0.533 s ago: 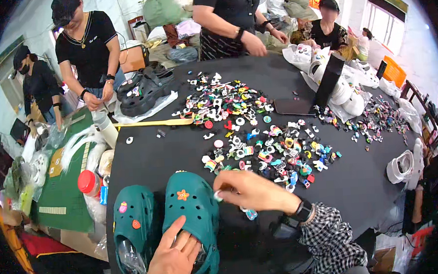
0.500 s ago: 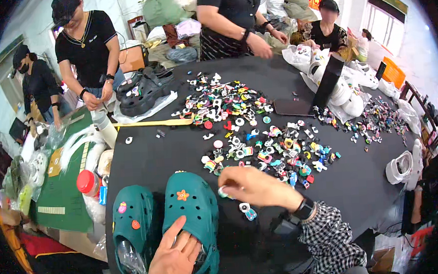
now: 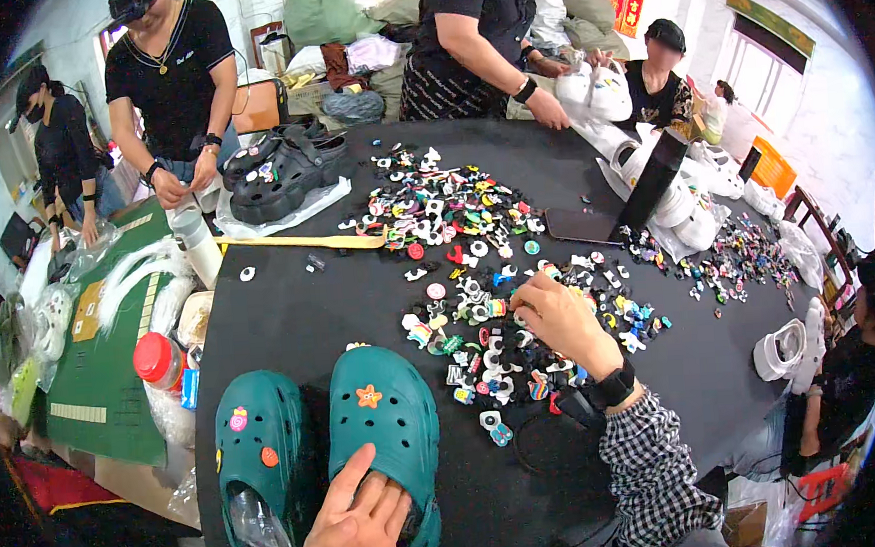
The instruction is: Manually applying decorative charms to green foam clogs.
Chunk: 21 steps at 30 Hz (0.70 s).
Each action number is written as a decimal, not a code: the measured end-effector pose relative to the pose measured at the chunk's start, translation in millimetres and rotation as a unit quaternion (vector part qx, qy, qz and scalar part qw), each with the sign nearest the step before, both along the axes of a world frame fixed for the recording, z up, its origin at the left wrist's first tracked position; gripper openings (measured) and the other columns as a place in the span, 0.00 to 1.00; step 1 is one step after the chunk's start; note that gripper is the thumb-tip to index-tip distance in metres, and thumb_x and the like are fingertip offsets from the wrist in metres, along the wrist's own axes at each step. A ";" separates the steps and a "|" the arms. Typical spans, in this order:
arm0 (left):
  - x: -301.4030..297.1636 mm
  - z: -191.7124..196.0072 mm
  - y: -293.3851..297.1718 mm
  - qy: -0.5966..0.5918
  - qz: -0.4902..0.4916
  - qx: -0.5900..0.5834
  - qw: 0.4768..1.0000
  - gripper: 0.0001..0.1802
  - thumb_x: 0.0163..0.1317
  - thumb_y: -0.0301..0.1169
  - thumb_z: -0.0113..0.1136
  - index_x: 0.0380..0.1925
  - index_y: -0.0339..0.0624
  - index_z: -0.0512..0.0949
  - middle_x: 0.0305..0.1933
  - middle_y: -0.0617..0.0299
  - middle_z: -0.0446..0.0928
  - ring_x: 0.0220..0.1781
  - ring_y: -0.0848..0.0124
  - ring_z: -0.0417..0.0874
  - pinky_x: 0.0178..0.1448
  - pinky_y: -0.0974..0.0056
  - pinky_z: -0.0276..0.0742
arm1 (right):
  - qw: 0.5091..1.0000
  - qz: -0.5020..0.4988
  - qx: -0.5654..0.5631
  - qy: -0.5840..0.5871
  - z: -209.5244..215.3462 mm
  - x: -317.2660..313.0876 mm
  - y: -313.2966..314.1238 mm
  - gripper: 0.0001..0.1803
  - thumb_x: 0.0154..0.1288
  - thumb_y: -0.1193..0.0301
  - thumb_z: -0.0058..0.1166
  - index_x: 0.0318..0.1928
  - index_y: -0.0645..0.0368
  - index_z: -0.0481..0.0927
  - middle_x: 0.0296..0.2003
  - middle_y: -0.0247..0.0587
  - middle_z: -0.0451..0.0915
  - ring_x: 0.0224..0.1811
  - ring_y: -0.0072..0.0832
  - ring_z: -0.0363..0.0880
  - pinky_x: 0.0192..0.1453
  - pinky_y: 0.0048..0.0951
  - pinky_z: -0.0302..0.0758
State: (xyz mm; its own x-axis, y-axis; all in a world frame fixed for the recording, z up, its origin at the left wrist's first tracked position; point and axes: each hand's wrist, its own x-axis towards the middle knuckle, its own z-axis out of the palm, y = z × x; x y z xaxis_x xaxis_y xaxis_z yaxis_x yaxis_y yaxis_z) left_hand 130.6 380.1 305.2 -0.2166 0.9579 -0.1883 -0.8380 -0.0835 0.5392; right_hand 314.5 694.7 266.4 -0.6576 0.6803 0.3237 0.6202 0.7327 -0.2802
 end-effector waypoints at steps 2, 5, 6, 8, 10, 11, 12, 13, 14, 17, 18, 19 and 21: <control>-1.1 -2.6 -2.1 -0.010 -0.003 -0.004 1.000 0.46 0.56 0.33 0.61 0.73 0.44 0.49 0.77 0.41 0.45 0.76 0.50 0.52 0.77 0.46 0.46 | 1.000 -0.006 0.030 0.001 3.9 -6.5 -3.0 0.06 0.63 0.70 0.54 0.39 0.54 0.81 0.40 0.38 0.78 0.40 0.40 0.81 0.42 0.40 0.77; 5.2 12.2 -0.7 0.007 -0.011 0.001 1.000 0.46 0.61 0.32 0.56 0.73 0.36 0.42 0.78 0.44 0.40 0.79 0.52 0.43 0.78 0.49 0.38 | 1.000 0.027 -0.009 0.007 15.8 -21.0 -3.2 0.08 0.63 0.69 0.53 0.41 0.54 0.81 0.37 0.41 0.81 0.40 0.42 0.81 0.43 0.41 0.78; 7.4 18.2 0.1 0.035 -0.016 0.012 0.999 0.43 0.66 0.34 0.53 0.73 0.31 0.41 0.78 0.46 0.38 0.80 0.54 0.39 0.79 0.54 0.36 | 1.000 0.022 -0.007 0.006 19.8 -24.9 0.8 0.08 0.63 0.69 0.53 0.41 0.54 0.81 0.37 0.41 0.81 0.40 0.42 0.81 0.43 0.41 0.78; 5.9 16.8 -0.4 0.037 -0.021 0.021 0.999 0.42 0.67 0.33 0.52 0.73 0.31 0.42 0.79 0.47 0.38 0.80 0.54 0.39 0.79 0.54 0.36 | 0.998 0.053 -0.017 0.016 22.6 -34.7 14.7 0.09 0.65 0.69 0.48 0.37 0.54 0.82 0.34 0.44 0.83 0.37 0.45 0.83 0.42 0.45 0.79; 5.1 14.9 -0.5 0.037 -0.027 0.031 0.998 0.40 0.68 0.33 0.50 0.73 0.30 0.42 0.79 0.48 0.37 0.80 0.54 0.39 0.79 0.54 0.36 | 0.999 0.047 0.007 -0.009 29.8 -37.2 30.4 0.10 0.64 0.70 0.47 0.36 0.53 0.83 0.33 0.44 0.84 0.37 0.45 0.83 0.43 0.45 0.80; 4.6 13.8 -0.7 0.044 -0.029 0.034 0.998 0.40 0.68 0.33 0.50 0.73 0.31 0.43 0.79 0.48 0.37 0.80 0.54 0.38 0.78 0.54 0.36 | 0.999 0.053 0.010 -0.005 29.7 -37.8 39.2 0.10 0.63 0.70 0.48 0.36 0.53 0.83 0.33 0.44 0.84 0.37 0.45 0.83 0.43 0.45 0.80; 5.0 13.0 0.7 0.048 -0.036 0.040 0.997 0.40 0.68 0.33 0.49 0.73 0.31 0.43 0.79 0.48 0.37 0.80 0.54 0.38 0.78 0.54 0.37 | 0.998 0.054 0.015 -0.003 30.4 -34.0 48.7 0.09 0.63 0.71 0.48 0.37 0.53 0.83 0.33 0.44 0.84 0.38 0.45 0.83 0.43 0.45 0.80; 4.7 12.3 0.3 0.048 -0.036 0.040 0.997 0.40 0.68 0.33 0.49 0.73 0.31 0.43 0.79 0.48 0.37 0.80 0.54 0.38 0.78 0.54 0.37 | 0.998 0.060 -0.007 -0.005 27.5 -36.1 56.1 0.09 0.62 0.72 0.49 0.37 0.53 0.83 0.34 0.44 0.84 0.39 0.44 0.83 0.45 0.44 0.79; 4.7 12.0 -0.2 0.051 -0.035 0.042 0.997 0.40 0.68 0.32 0.49 0.73 0.31 0.43 0.79 0.48 0.37 0.80 0.54 0.38 0.78 0.54 0.37 | 0.998 0.059 -0.007 -0.005 19.7 -37.6 61.4 0.09 0.62 0.72 0.49 0.37 0.53 0.83 0.34 0.44 0.84 0.39 0.44 0.83 0.45 0.44 0.79; 5.2 14.1 -0.6 0.060 -0.034 0.042 0.997 0.39 0.69 0.32 0.49 0.73 0.31 0.43 0.79 0.48 0.37 0.80 0.54 0.38 0.78 0.54 0.37 | 0.995 0.091 -0.035 0.013 1.7 -39.3 68.4 0.09 0.60 0.73 0.51 0.37 0.53 0.83 0.39 0.44 0.83 0.44 0.43 0.81 0.49 0.43 0.78; 5.0 14.9 -0.5 0.065 -0.032 0.039 0.997 0.39 0.69 0.32 0.49 0.73 0.31 0.43 0.79 0.49 0.37 0.80 0.54 0.39 0.78 0.54 0.37 | 0.996 0.084 -0.028 0.005 -3.1 -41.2 67.6 0.11 0.59 0.74 0.51 0.41 0.52 0.83 0.42 0.43 0.81 0.46 0.44 0.80 0.51 0.42 0.78; 5.0 15.4 -0.5 0.067 -0.032 0.040 0.996 0.39 0.69 0.32 0.49 0.73 0.31 0.43 0.79 0.49 0.37 0.80 0.54 0.39 0.78 0.54 0.37 | 0.997 0.069 -0.013 0.005 -9.1 -38.9 63.2 0.13 0.58 0.75 0.53 0.44 0.54 0.82 0.43 0.42 0.81 0.47 0.43 0.80 0.51 0.41 0.77; 5.7 14.8 -0.2 0.078 -0.032 0.035 0.996 0.39 0.69 0.32 0.50 0.73 0.30 0.43 0.80 0.49 0.36 0.80 0.54 0.39 0.78 0.54 0.37 | 0.998 0.065 -0.005 -0.001 -23.9 -34.0 61.0 0.18 0.55 0.77 0.55 0.49 0.56 0.80 0.45 0.42 0.79 0.49 0.44 0.79 0.52 0.41 0.77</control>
State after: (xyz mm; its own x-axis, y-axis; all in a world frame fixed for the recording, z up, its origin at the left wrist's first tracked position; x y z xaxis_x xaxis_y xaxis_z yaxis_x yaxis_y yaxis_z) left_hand 136.4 379.8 320.0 -0.1763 0.9802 -0.0899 -0.7494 -0.0745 0.6579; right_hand 280.6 755.7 242.5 -0.7415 0.5918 0.3161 0.5198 0.8046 -0.2871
